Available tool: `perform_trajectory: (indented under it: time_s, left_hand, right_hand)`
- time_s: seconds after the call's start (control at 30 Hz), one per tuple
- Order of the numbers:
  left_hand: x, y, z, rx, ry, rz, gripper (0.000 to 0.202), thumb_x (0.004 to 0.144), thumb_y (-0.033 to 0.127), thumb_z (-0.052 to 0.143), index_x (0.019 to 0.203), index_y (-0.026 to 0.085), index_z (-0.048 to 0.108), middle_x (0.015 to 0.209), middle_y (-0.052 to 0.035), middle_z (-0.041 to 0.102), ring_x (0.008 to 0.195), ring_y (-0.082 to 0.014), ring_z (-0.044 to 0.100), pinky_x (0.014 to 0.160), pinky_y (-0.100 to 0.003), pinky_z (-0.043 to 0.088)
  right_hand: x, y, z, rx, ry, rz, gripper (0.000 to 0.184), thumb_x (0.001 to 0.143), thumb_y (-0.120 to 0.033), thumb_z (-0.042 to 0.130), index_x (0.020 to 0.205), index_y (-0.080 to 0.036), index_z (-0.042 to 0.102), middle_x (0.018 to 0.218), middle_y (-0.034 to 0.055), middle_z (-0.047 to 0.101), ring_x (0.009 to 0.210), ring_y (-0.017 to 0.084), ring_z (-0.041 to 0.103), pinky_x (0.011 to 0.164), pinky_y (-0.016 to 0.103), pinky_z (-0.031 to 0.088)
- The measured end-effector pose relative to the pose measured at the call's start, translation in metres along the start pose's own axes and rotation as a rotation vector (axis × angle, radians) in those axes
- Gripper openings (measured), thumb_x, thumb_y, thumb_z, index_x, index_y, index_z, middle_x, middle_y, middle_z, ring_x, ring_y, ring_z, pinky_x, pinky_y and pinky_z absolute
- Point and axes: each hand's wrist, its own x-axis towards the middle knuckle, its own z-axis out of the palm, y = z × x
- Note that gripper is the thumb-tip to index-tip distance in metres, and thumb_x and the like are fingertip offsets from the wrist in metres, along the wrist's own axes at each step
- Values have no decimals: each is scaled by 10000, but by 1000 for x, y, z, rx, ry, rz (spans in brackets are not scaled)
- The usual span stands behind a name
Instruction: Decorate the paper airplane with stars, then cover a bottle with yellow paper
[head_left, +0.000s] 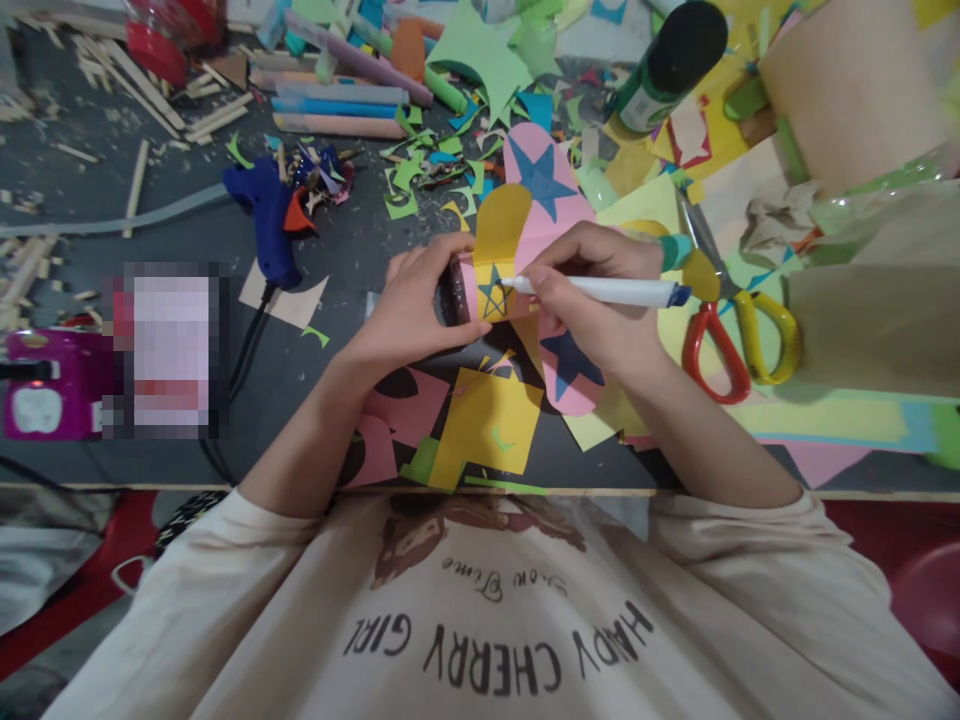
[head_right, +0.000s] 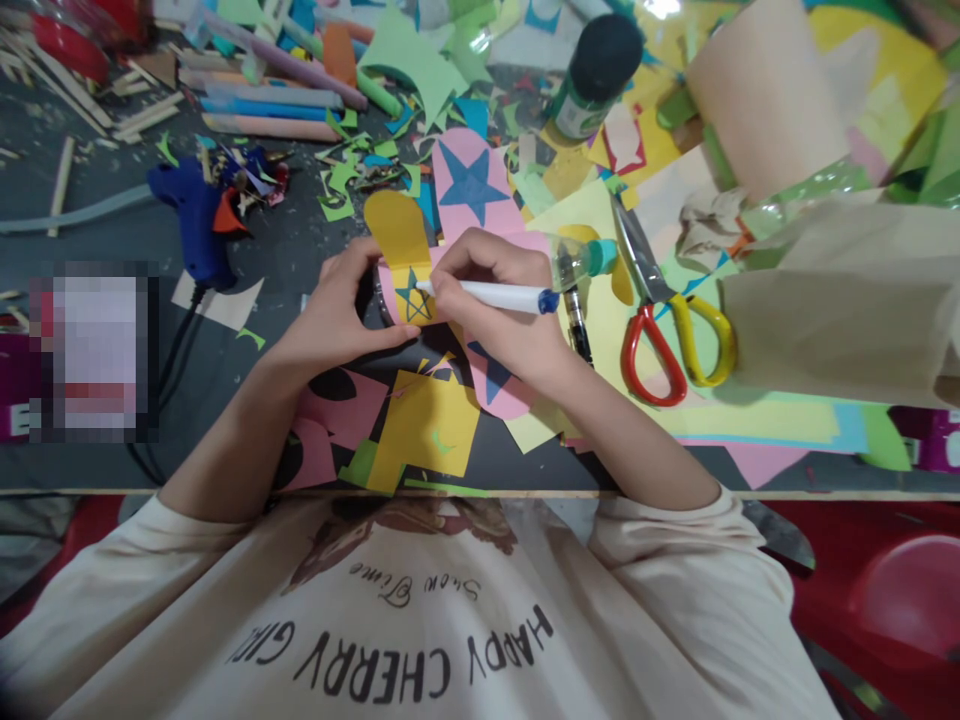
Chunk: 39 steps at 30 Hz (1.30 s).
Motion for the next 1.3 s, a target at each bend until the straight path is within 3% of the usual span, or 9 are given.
perform_trajectory:
  time_s: [0.1,0.33,0.53,0.67,1.0,1.3]
  left_hand:
    - [0,0,0,8,0,3,740,751,591,762,1356,302,449,1377,-97,619,1271,-356,588,1069,-500,440]
    - [1,0,0,20,21,-39,745,747,653,740,1346,306,466,1359,-94,625,1287,-364,577,1091,-496,428]
    - [2,3,-2,27,20,-68,634,784,593,710,1300,284,511,1322,-90,647,1240,-351,601,1075,-494,446]
    - [1,3,-1,36,30,-90,666,795,627,691,1327,273,502,1346,-105,635,1273,-361,584,1086,-491,436]
    - [1,0,-1,29,22,-65,658,814,617,677,1342,271,489,1386,-105,627,1288,-352,578,1093,-491,442]
    - [2,3,-1,45,25,-71,629,806,567,688,1330,270,505,1348,-93,646,1248,-340,592,1069,-481,449]
  right_hand:
    - [0,3,0,14,13,-26,258,862,-357,727,663,-255,597,594,-36,606,441,102,485,440,295,424]
    - [3,12,-4,19,84,-121,345,871,-576,686,707,-279,621,654,-4,660,490,131,559,498,310,522]
    - [1,8,-5,-85,1,-172,232,897,-493,678,794,-288,645,743,-4,708,529,128,592,493,294,515]
    - [-2,9,-4,-171,-57,-242,167,913,-376,667,786,-267,655,681,-21,696,535,124,596,474,274,481]
    - [-6,9,-3,-299,-123,-195,165,947,-369,628,837,-249,654,735,-6,713,626,152,657,592,302,542]
    - [-5,7,-3,-351,-154,-236,185,938,-346,629,783,-249,655,732,5,735,617,155,653,571,298,524]
